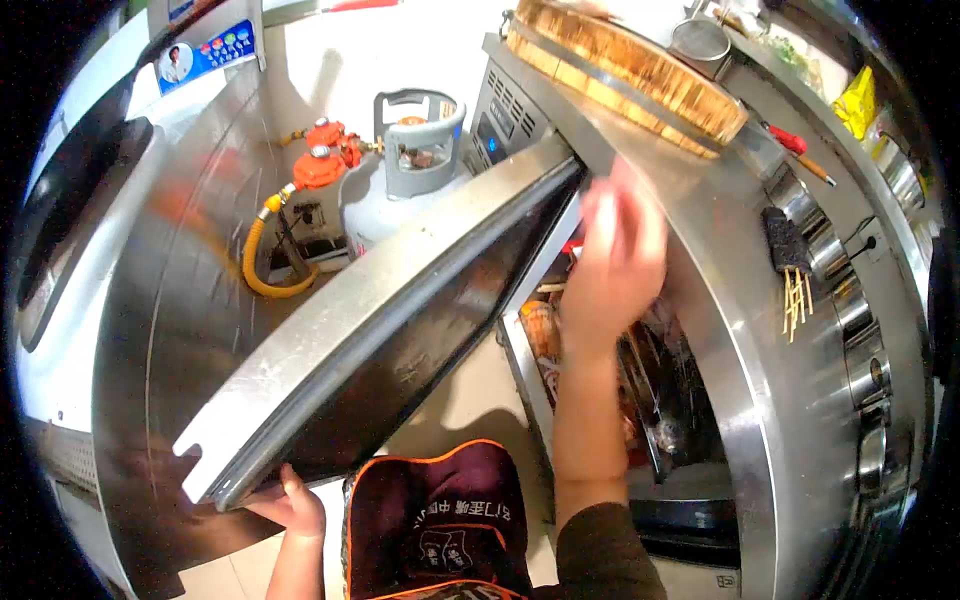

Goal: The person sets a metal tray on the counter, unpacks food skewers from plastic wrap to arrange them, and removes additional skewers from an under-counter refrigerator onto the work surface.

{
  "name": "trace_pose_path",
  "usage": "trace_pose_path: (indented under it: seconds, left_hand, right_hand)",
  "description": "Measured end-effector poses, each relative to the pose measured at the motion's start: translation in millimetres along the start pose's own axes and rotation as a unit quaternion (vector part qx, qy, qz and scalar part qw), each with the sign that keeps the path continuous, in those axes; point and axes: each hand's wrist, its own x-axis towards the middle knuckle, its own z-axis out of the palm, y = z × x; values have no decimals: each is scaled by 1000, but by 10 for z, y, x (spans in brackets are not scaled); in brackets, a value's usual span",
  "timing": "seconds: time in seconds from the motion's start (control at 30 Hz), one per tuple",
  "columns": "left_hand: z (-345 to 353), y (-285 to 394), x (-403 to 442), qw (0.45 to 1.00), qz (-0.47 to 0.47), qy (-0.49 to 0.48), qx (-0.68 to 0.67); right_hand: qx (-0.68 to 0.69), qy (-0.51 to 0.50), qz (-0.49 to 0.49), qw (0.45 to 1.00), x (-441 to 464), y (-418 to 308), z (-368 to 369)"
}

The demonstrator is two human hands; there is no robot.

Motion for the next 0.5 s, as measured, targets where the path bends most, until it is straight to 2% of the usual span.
trace_pose_path:
  seconds: [0.03,0.07,0.1,0.17,0.2,0.23,0.27,0.33,0.37,0.43,0.47,0.5]
  left_hand:
    - [1,18,-4,1000,-9,-3,14]
    - [3,-16,-45,1000,-13,-4,-3]
    - [9,41,-15,999,13,-8,45]
    - [12,-2,-82,1000,-14,-10,-13]
    - [4,12,-92,999,-19,-22,-46]
    - [-22,-10,-141,998,-31,-40,-30]
    - [-44,-15,-159,998,-25,-50,-33]
    - [-24,-17,-207,995,-63,-40,-61]
    - [-42,-18,-198,993,-93,-53,-57]
    - [-46,-33,-200,995,-43,-53,-73]
    - [-42,-1,-180,997,-41,-49,-44]
    - [-36,21,-150,998,-38,-45,-17]
  right_hand:
    - [10,23,-130,991,401,-15,195]
    - [-37,22,-184,982,755,81,402]
    - [-83,23,-236,968,1066,170,614]
    - [-62,-120,-53,989,1452,423,1044]
    - [57,-165,145,974,1629,553,1254]
    - [170,-203,338,903,1741,659,1427]
    - [178,-208,333,902,1786,706,1579]
    - [351,-100,518,774,1883,771,1845]
    - [358,-104,517,771,1938,823,1967]
    - [525,-174,432,713,2074,981,2102]
    - [534,-125,485,682,2214,1017,2172]
    - [545,-71,459,698,2274,884,2129]
